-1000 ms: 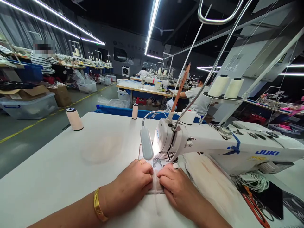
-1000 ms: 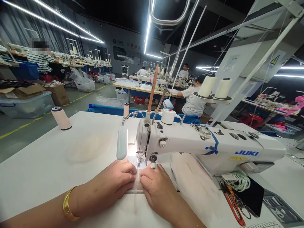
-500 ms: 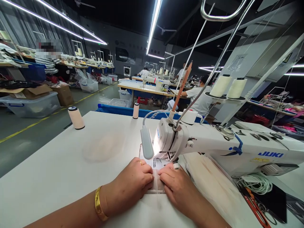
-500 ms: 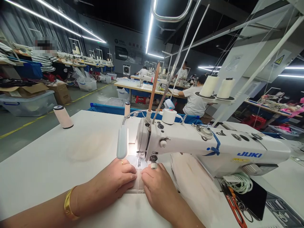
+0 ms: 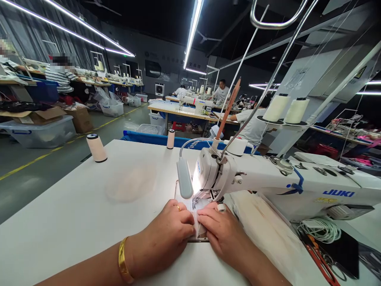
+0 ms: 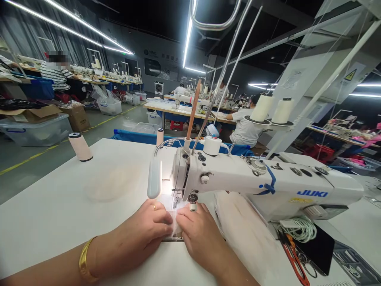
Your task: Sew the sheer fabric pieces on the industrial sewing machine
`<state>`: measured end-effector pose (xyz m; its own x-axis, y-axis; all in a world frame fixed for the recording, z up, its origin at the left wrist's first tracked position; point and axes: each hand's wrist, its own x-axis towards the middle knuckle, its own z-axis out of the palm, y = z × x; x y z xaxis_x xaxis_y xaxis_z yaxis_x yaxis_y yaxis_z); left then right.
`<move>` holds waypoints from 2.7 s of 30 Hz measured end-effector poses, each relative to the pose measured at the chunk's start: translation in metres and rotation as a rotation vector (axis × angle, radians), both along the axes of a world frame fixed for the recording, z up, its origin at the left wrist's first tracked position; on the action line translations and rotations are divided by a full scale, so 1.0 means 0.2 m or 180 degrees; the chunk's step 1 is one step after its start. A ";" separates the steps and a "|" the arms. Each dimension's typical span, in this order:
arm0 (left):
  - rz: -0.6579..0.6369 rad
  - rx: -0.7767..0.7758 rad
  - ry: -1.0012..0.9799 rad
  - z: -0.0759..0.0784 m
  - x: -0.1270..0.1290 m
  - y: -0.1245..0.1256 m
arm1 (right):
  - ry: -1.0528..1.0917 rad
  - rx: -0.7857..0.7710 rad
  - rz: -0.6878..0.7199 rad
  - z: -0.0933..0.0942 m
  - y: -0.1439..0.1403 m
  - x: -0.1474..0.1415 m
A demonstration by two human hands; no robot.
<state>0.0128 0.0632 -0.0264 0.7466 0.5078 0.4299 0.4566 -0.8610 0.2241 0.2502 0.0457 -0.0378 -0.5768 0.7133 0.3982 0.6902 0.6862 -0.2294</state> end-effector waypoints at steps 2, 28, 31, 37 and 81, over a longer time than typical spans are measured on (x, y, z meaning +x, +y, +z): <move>-0.0029 0.0001 0.0033 0.02 0.00 -0.03 | -0.0011 -0.0084 0.0151 0.02 -0.02 -0.01; 0.0224 0.0049 0.0270 -0.04 0.00 0.07 | -0.0100 -0.0099 -0.0192 -0.04 0.03 -0.01; 0.0275 0.0067 0.0351 -0.03 0.01 0.10 | -0.0135 -0.0136 -0.0344 -0.04 0.04 -0.02; 0.0436 0.0155 0.0446 0.01 0.03 0.13 | -0.0209 -0.0162 -0.0567 -0.06 0.07 -0.02; 0.0770 -0.0330 0.0118 0.01 -0.04 0.07 | 0.0383 -0.0336 0.0965 0.08 -0.08 -0.09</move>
